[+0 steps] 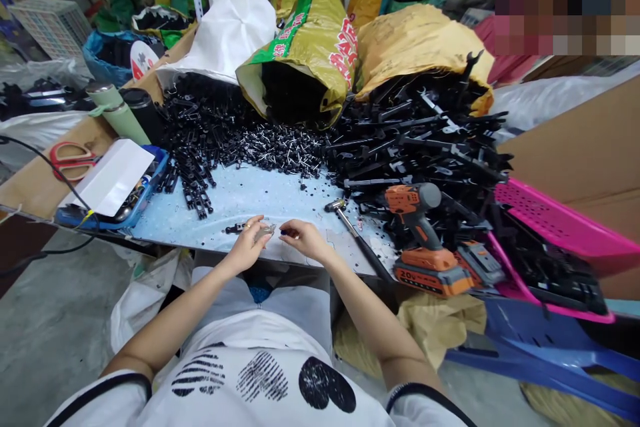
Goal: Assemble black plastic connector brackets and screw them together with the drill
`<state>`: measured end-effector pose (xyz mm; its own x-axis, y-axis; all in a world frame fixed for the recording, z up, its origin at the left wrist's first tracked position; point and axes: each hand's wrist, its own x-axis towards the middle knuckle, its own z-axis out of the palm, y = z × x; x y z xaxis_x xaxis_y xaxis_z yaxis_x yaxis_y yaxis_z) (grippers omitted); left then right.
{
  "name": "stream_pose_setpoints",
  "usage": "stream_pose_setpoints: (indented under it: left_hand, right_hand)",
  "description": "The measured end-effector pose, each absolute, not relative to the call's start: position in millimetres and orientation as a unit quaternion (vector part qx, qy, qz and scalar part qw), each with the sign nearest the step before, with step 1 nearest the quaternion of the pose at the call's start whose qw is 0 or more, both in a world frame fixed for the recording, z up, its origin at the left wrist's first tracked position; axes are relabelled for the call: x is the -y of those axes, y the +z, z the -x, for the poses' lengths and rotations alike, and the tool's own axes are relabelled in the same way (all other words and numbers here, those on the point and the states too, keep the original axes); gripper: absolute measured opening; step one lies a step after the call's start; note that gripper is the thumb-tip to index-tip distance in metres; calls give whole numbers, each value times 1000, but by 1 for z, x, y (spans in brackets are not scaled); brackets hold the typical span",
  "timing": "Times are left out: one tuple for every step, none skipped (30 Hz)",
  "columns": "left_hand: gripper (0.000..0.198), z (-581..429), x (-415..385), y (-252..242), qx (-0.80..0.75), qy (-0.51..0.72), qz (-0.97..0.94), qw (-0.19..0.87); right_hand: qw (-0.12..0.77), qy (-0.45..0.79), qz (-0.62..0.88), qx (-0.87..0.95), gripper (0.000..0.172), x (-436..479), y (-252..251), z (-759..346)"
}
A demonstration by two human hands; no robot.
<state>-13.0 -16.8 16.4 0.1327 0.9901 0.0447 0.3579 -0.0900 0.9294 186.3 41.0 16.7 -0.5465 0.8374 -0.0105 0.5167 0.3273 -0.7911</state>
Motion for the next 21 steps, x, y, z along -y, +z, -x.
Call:
stream_pose_setpoints:
  left_hand:
    - [22,12,17,17,-538,370,-646,395]
    - [21,12,17,17,-541,357,-659,383]
    - [20,12,17,18,-541,344,-669,377]
    - [20,12,18,19,-540,333,-676,374]
    - [21,12,19,19,-537,325,-683,374]
    - [21,12,19,20,-534,319,-689,372]
    - [20,12,20,21,-531,315,-694,371]
    - [20,13,20,22,-528,312,-698,369]
    - [20,13,21,23,-525,308,-702,369]
    - [20,14,21,24,-521,305,-706,370]
    - [21,15,20,24,-516,302,-710,372]
    - [21,15,20,25,-509,300,-714,376]
    - [21,16,19,25,-502,298,-718,380]
    - [21,17,19,26,-495,296,-722,382]
    - [21,17,18,27,-490,292,-724,387]
    - [21,18,18,28,-488,285,-722,399]
    - [23,18,18,29,-487,274,-714,421]
    - [24,19,17,30,-487,258,-702,451]
    - [26,19,17,31,-487,243,-688,480]
    - [28,19,17,33,-486,234,-678,499]
    - [28,18,16,34,-486,234,-676,502]
  right_hand:
    - [206,396,410,795,20,-43,25,-184]
    - [202,398,395,803,21,-45,32,-183]
    - [194,400,382,810,21,-47,38,-182]
    - [184,405,371,815,22,-49,43,-181]
    - [175,412,362,817,24,-51,46,-180]
    - [170,421,356,817,26,-52,48,-180]
    - [170,429,353,814,29,-53,49,-180]
    - [175,436,351,810,32,-54,49,-180]
    - [181,440,346,808,34,-54,49,-180]
    - [188,442,339,809,37,-53,49,-180]
    - [194,443,328,812,38,-53,48,-181]
    - [199,441,316,816,39,-53,47,-182]
    - [205,438,305,821,39,-52,46,-182]
    - [208,435,295,825,39,-52,45,-183]
    - [210,433,286,829,39,-52,45,-184]
    - [210,432,277,832,39,-52,44,-185]
    - [207,434,265,836,39,-52,44,-185]
    - [203,440,252,838,39,-52,44,-186]
    - [198,447,243,837,39,-52,44,-186]
    - [194,454,246,834,39,-51,44,-186]
    - [188,458,263,828,40,-50,45,-185]
